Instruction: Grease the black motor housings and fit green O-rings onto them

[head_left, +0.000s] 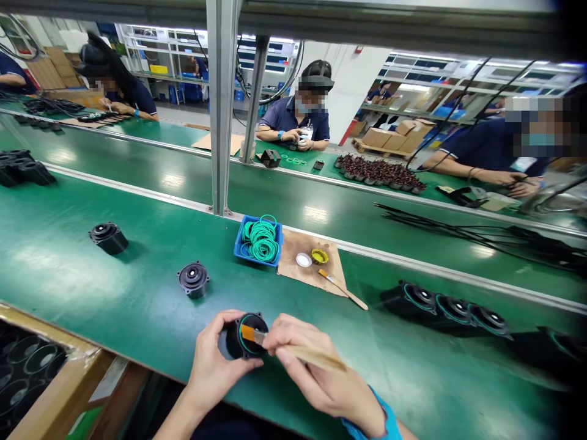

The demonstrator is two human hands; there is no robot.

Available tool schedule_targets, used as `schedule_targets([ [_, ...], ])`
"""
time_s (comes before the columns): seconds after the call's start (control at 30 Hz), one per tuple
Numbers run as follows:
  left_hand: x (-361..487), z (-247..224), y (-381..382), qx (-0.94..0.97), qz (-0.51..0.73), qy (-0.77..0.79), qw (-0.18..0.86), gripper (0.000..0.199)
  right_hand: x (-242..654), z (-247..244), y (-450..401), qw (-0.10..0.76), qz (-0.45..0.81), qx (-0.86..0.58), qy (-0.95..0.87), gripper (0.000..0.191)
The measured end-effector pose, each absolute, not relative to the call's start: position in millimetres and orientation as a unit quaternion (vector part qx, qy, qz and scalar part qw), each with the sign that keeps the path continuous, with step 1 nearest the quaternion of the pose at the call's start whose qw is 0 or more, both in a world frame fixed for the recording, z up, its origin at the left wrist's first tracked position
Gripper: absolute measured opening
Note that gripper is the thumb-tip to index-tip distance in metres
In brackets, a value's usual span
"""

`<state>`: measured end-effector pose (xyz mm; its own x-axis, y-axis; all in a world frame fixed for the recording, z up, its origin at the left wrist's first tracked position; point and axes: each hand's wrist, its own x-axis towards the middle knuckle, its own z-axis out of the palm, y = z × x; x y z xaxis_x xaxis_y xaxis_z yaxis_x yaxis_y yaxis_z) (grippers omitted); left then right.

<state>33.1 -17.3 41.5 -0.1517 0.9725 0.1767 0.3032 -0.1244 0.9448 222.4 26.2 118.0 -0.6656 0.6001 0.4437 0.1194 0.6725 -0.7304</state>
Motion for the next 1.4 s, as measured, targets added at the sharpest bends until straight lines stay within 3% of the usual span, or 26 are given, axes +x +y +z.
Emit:
schedule_targets([
  [0.23, 29.6, 45.7, -16.3, 0.477, 0.505, 0.570, 0.439, 0.056, 230.1, 119.8, 26.8, 0.225, 0.264, -0.118, -0.930, 0.025],
  [0.47, 25.5, 46.0, -21.2, 0.443, 0.508, 0.520, 0.525, 0.067, 246.4, 147.8, 36.6, 0.172, 0.315, -0.114, -0.926, 0.032],
  [0.53, 24.1, 46.0, -23.3, 0.430, 0.512, 0.499, 0.552, 0.070, 251.2, 153.6, 37.9, 0.229, 0.327, -0.123, -0.909, 0.030],
  [0.67, 19.9, 43.7, -26.4, 0.417, 0.512, 0.448, 0.602, 0.073, 257.2, 145.2, 33.3, 0.432, 0.383, -0.146, -0.803, 0.025],
  [0.73, 18.1, 41.5, -27.2, 0.419, 0.514, 0.427, 0.614, 0.073, 257.1, 135.1, 30.1, 0.465, 0.379, -0.195, -0.776, 0.024],
  [0.87, 16.9, 39.7, -27.1, 0.439, 0.545, 0.402, 0.590, 0.072, 250.2, 120.6, 25.3, 0.397, 0.345, -0.279, -0.804, 0.023],
  [1.07, 20.4, 40.5, -27.9, 0.474, 0.534, 0.433, 0.550, 0.070, 230.3, 111.9, 20.5, 0.313, 0.307, -0.246, -0.864, 0.061],
  [1.2, 25.7, 26.8, -30.3, 0.473, 0.528, 0.476, 0.520, 0.090, 226.4, 100.8, 18.5, 0.285, 0.341, -0.260, -0.857, 0.057],
  [1.4, 38.0, 11.8, -24.8, 0.617, 0.485, 0.425, 0.451, 0.089, 245.9, 98.8, 15.4, 0.299, 0.351, -0.320, -0.828, 0.053],
])
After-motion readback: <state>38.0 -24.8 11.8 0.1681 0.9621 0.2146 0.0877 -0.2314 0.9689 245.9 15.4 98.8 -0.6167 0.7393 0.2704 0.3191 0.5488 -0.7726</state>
